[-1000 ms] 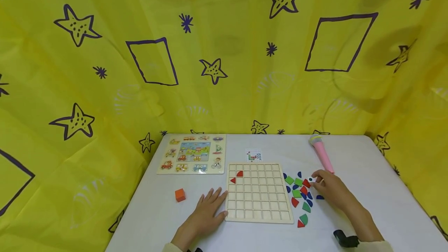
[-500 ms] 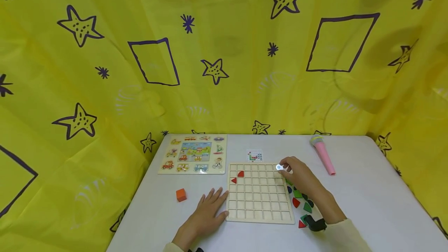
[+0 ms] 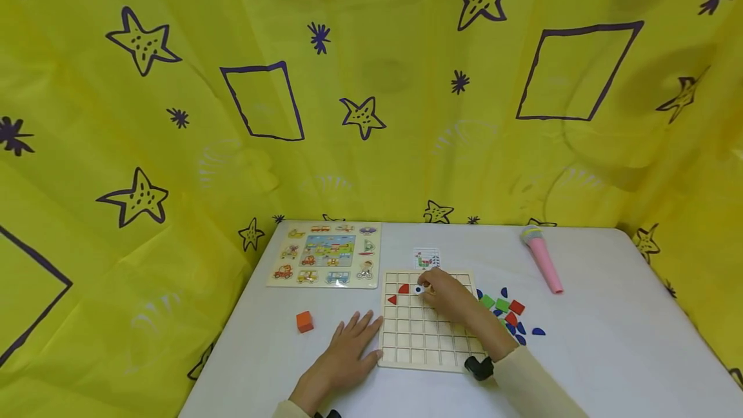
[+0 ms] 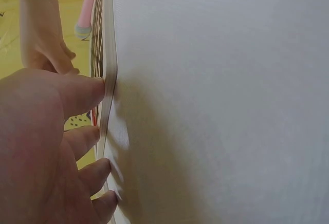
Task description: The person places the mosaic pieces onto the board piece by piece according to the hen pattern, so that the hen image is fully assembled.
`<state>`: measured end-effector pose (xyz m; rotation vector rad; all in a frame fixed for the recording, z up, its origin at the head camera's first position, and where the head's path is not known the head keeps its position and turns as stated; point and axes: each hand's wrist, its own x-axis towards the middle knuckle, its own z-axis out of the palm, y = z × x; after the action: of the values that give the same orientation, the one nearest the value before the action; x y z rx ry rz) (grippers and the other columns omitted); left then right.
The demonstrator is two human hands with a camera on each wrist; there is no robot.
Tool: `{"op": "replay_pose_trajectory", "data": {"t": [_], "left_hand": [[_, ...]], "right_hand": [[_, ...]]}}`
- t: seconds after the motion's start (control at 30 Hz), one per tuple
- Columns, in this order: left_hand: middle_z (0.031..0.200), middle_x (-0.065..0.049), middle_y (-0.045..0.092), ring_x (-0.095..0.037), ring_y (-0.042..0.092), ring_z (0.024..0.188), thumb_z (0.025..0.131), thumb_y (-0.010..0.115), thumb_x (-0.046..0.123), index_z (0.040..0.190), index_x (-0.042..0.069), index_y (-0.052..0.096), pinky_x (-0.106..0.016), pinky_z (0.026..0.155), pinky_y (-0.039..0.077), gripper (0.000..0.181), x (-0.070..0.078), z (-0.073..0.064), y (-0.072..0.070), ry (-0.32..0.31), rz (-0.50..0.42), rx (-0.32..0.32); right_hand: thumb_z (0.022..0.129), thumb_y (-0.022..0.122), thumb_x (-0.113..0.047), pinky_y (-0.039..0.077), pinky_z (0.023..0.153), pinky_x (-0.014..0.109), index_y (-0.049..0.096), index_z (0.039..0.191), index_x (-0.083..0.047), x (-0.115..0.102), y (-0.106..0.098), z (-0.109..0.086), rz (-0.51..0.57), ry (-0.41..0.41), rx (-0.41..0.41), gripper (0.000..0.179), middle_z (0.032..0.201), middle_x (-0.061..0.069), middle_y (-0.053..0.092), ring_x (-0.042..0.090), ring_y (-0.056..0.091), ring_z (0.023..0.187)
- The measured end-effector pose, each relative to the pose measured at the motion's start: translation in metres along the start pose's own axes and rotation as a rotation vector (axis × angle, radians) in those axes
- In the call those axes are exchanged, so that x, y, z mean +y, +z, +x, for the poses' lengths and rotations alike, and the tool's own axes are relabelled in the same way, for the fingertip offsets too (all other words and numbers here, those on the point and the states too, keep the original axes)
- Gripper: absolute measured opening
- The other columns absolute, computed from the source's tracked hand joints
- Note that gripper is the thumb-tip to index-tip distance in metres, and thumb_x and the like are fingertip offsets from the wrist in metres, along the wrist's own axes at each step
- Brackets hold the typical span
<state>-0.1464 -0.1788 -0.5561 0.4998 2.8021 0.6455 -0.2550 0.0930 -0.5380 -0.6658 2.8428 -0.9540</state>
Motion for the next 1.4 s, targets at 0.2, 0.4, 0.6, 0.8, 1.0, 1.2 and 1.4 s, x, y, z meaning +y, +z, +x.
{"op": "replay_pose_trajectory", "data": {"t": [0.2,0.4,0.6,0.8,1.0,1.2,1.4], "left_hand": [[0.172,-0.007,0.034,-0.039,0.025,0.160,0.106,0.057,0.047,0.165,0.024,0.040,-0.066,0.127,0.019,0.065,0.003,0.000,-0.002,0.004,0.001,-0.003],[0.172,-0.007,0.034,-0.039,0.025,0.160,0.106,0.056,0.047,0.165,0.024,0.039,-0.066,0.127,0.019,0.065,0.000,0.001,0.000,0.008,0.013,0.002],[0.172,-0.006,0.034,-0.039,0.026,0.160,0.106,0.056,0.048,0.165,0.025,0.039,-0.067,0.127,0.019,0.065,-0.003,0.001,0.002,0.012,0.014,0.003],[0.172,-0.007,0.034,-0.039,0.026,0.160,0.106,0.057,0.048,0.165,0.024,0.040,-0.067,0.127,0.019,0.066,-0.001,0.001,0.001,0.010,0.012,-0.002],[0.172,-0.007,0.035,-0.039,0.026,0.160,0.106,0.057,0.048,0.164,0.024,0.040,-0.067,0.127,0.020,0.066,-0.002,0.001,0.000,0.011,0.016,-0.001],[0.172,-0.007,0.035,-0.040,0.026,0.160,0.106,0.057,0.047,0.164,0.023,0.040,-0.067,0.127,0.019,0.065,-0.001,0.000,0.000,0.009,0.006,0.002],[0.172,-0.006,0.034,-0.039,0.025,0.160,0.106,0.056,0.048,0.165,0.024,0.040,-0.066,0.127,0.018,0.066,-0.003,0.001,0.001,0.006,-0.002,0.005]], "right_hand": [[0.100,0.072,-0.012,0.057,0.100,0.044,0.073,0.120,-0.007,-0.014,0.020,0.005,-0.071,-0.054,-0.007,0.021,0.112,0.002,0.067,0.020,0.066,0.107],[0.099,0.074,-0.014,0.059,0.094,0.042,0.075,0.119,-0.007,-0.020,0.029,0.008,-0.138,-0.088,0.008,0.021,0.105,0.000,0.066,0.019,0.066,0.098],[0.098,0.077,-0.016,0.058,0.092,0.042,0.076,0.118,-0.009,-0.023,0.030,0.009,-0.147,-0.063,0.001,0.022,0.103,-0.002,0.066,0.017,0.065,0.096],[0.096,0.078,-0.017,0.054,0.093,0.045,0.075,0.119,-0.009,-0.023,0.029,0.008,-0.109,-0.043,-0.013,0.024,0.105,-0.001,0.066,0.019,0.064,0.098],[0.097,0.077,-0.017,0.052,0.090,0.045,0.074,0.118,-0.010,-0.023,0.031,0.009,-0.083,-0.014,-0.017,0.023,0.103,-0.001,0.067,0.020,0.066,0.098],[0.098,0.076,-0.016,0.052,0.090,0.044,0.074,0.116,-0.010,-0.023,0.031,0.009,-0.078,-0.005,-0.020,0.019,0.102,-0.001,0.068,0.020,0.067,0.097],[0.096,0.078,-0.017,0.051,0.089,0.044,0.075,0.113,-0.009,-0.024,0.032,0.011,-0.075,0.002,-0.018,0.019,0.099,-0.001,0.067,0.019,0.066,0.094]]}}
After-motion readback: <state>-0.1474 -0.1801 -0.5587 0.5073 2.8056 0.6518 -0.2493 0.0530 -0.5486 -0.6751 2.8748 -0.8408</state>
